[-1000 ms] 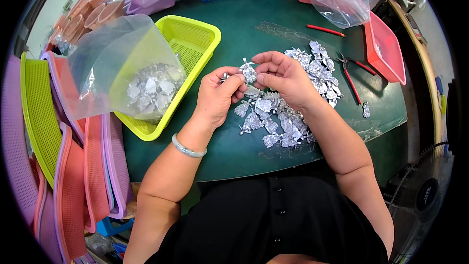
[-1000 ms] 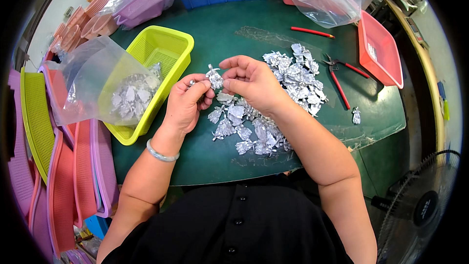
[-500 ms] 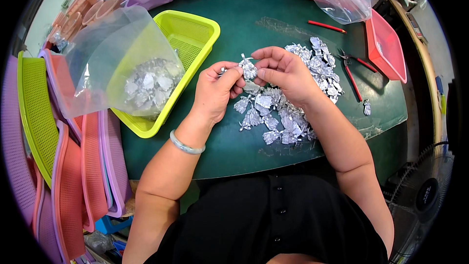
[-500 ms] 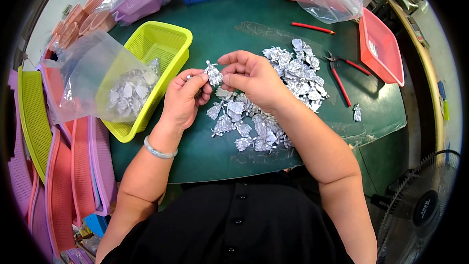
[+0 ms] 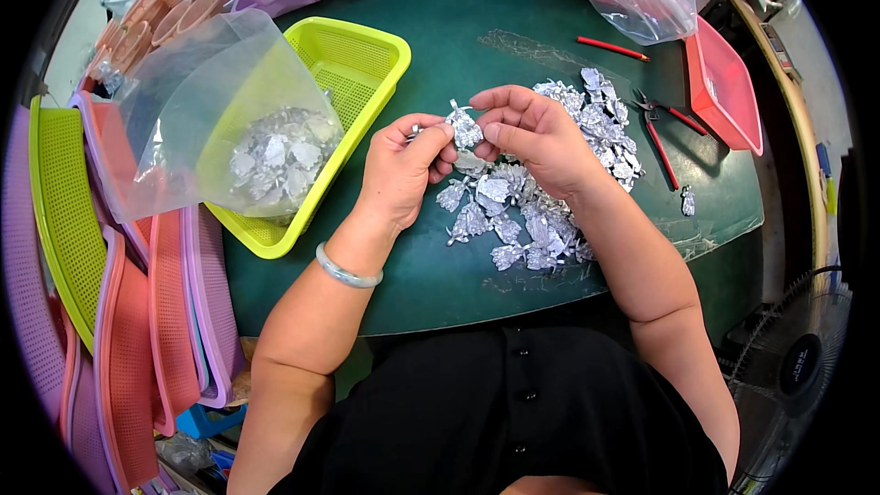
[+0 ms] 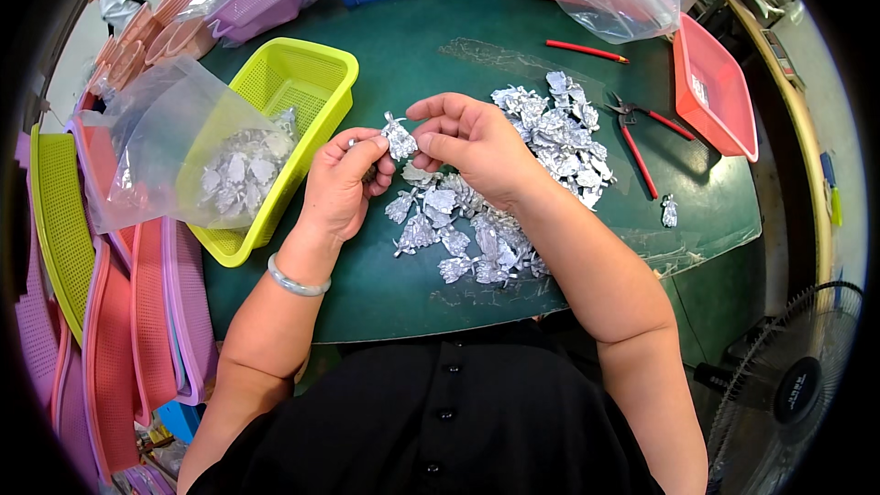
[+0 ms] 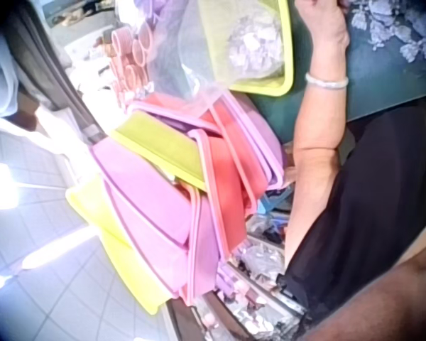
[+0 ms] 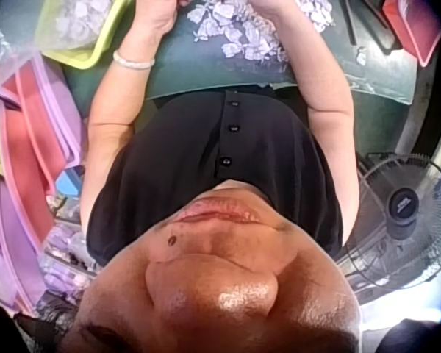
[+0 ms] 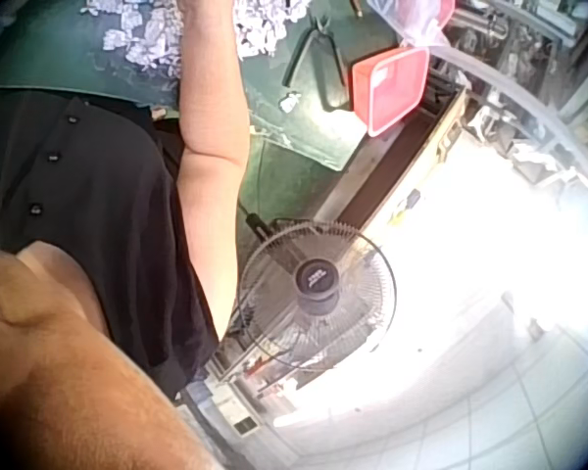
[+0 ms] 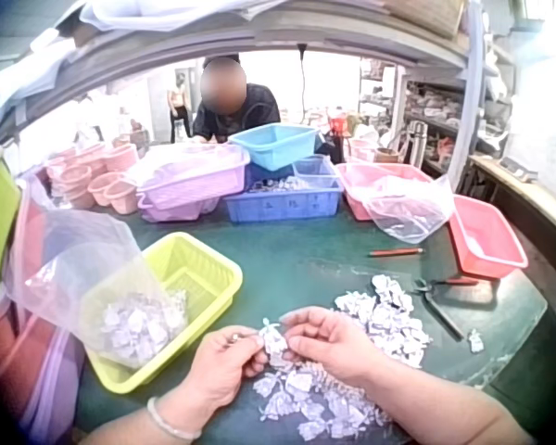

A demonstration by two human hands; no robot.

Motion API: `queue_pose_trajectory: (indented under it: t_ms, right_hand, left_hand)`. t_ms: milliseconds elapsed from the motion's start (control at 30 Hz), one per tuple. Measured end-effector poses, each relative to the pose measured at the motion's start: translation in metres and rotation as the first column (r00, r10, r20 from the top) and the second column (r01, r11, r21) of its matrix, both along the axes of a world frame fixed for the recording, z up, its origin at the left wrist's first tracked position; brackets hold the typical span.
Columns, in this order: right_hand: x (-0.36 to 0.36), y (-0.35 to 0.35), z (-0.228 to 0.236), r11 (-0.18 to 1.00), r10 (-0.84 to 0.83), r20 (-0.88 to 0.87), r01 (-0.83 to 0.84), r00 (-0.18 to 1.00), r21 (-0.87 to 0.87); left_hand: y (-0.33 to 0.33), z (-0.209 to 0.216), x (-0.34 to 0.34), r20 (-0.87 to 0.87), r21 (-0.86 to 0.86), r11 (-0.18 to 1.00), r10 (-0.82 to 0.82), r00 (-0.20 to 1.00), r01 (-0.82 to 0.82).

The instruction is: The person wraps small, silver, foil-wrapped items by hand, folding the foil around each piece and placing the finished units into a yellow basket. The task is performed continuously at a table with various colored baskets and tools visible.

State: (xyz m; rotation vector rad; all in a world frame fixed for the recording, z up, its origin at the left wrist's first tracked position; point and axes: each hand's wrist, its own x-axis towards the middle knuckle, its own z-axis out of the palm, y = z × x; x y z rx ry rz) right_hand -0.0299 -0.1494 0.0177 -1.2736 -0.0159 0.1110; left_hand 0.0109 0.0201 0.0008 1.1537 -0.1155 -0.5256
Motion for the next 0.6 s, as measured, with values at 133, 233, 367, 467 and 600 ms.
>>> queue_pose_trajectory:
  t_ms: [133, 233, 367, 467, 600]
  right_hand:
    - [0.0, -0.0002, -0.0002, 1.0, -0.004, -0.002, 0.004, 1.0, -0.008]
    - [-0.0004, -0.0005, -0.0005, 1.0, 0.0, 0.002, 0.0, 1.0, 0.013]
    - [0.0, 0.0, 0.0014, 1.0, -0.009, -0.001, 0.009, 1.0, -0.001]
    - [-0.0006, 0.0009, 0.0014, 0.999, -0.03, 0.04, 0.032, 0.999, -0.04]
    - [-0.001, 0.0022, -0.0076, 0.911, -0.052, 0.342, 0.185, 0.938, -0.368]
  left_hand:
    - [-0.0001, -0.0013, 0.0001, 0.004, 0.013, 1.0, 0.008, 1.0, -0.008]
    - [0.0, -0.0003, -0.0004, 0.003, 0.001, 1.0, -0.001, 1.0, 0.001]
    - [-0.0003, -0.0007, -0.0001, -0.004, 0.005, 1.0, 0.009, 1.0, -0.009]
    - [-0.0012, -0.0008, -0.001, -0.013, -0.01, 1.0, 0.013, 1.0, -0.013]
    - [-0.0023, 0.0041, -0.0019, -0.012, -0.043, 0.999, -0.032, 0.999, 0.032]
